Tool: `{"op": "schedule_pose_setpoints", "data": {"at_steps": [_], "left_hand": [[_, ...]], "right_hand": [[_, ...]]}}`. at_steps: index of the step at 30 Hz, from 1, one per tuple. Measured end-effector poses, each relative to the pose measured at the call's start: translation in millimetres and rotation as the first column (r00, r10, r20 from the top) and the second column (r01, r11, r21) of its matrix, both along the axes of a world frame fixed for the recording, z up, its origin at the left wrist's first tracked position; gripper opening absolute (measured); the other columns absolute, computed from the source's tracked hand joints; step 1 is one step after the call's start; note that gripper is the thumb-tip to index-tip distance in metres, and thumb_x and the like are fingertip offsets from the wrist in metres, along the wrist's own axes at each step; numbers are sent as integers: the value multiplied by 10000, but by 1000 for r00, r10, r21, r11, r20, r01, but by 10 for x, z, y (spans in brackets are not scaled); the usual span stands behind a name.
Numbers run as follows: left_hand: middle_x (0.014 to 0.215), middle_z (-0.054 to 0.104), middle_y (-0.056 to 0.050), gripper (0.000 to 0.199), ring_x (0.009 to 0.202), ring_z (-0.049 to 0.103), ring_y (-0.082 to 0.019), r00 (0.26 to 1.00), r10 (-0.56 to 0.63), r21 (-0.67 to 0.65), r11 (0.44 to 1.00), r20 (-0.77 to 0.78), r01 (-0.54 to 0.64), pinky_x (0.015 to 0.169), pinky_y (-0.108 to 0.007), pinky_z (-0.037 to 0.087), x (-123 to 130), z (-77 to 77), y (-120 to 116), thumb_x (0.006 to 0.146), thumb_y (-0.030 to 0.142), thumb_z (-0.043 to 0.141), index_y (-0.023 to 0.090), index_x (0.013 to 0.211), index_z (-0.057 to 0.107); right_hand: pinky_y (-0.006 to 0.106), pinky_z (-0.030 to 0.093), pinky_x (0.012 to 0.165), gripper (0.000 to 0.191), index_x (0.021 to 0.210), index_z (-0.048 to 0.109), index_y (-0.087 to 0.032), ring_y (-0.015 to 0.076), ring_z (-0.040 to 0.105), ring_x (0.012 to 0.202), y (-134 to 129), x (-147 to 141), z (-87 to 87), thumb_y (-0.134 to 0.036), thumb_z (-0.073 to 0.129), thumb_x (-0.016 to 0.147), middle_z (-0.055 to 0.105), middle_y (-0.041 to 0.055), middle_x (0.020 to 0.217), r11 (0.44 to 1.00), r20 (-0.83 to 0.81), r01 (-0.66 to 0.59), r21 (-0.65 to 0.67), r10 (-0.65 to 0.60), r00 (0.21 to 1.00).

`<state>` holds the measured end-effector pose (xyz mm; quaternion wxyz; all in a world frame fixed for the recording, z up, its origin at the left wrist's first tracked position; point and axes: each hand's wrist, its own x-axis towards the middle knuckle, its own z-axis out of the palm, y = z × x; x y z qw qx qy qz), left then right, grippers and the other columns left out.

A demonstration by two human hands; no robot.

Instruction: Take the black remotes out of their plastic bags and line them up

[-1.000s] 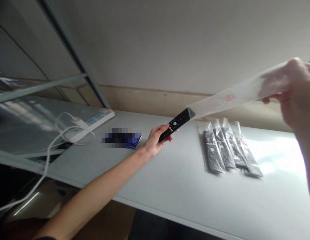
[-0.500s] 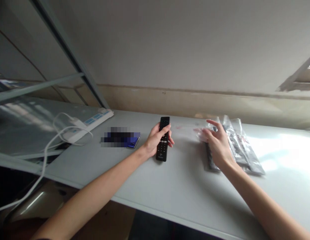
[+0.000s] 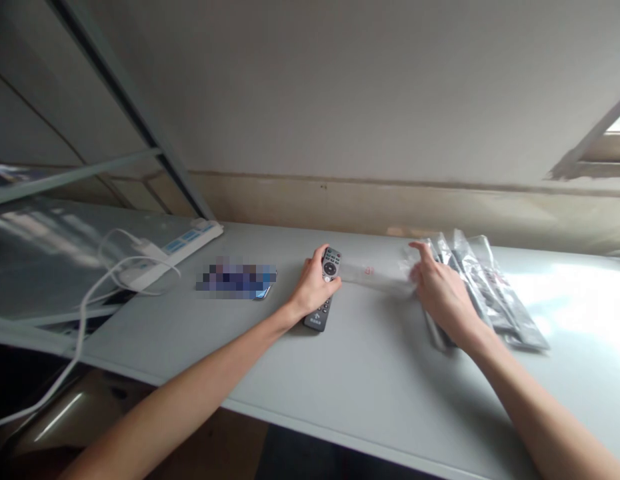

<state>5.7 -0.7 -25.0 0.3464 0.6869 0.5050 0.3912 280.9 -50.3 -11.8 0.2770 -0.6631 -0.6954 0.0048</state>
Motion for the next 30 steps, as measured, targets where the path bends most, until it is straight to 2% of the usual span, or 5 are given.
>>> {"op": "schedule_pose_setpoints", "data": {"at_steps": [4,8,12,20,30], "left_hand": [[1330,624,-181,911,1298,515,-387,973,-12,45,999,-230,23,1177,-515,397,4,12,-44,770,191,734,154,1622,415],[1473,525,-199,668,1387,479,-403,904,16,134,990,-427,46,1179,-552,401,24,67,-116,830,194,692,185,1493,611],[1570,514,-167,464,1548,367,-390,879,-66,170,972,-471,164,1264,-564,344,27,76,-147,864,130,644,199,1310,753],[1468,634,-152,602,1474,492,-345,920,-120,256,940,-373,226,1288,-506,396,37,48,-139,797,-10,605,171,1357,734],[1540,622,-102,703,1579,411,-307,893,-206,208,928,-400,308,1351,-495,338,69,58,-196,793,-20,595,169,1468,644]], "right_hand": [[423,510,740,591,1544,482,-186,283,698,733,108,-49,16,-231,433,957,762,98,898,999,-60,42,15,-41,997],[469,527,707,572,1590,444,-151,339,703,794,166,-187,79,-310,378,1045,754,188,1024,998,148,51,-22,-47,988],[582,546,924,576,1630,436,-160,455,595,1323,80,-361,117,-234,354,1064,575,292,1490,994,362,-1,111,-39,931],[566,545,1066,535,1579,575,-244,399,582,1394,-101,-621,-213,-423,332,1138,596,190,1557,978,388,-179,-106,206,898],[619,301,1303,605,1704,404,-291,416,188,1664,42,-642,-330,-488,293,1143,308,73,1787,988,276,-80,-130,113,954]]}}
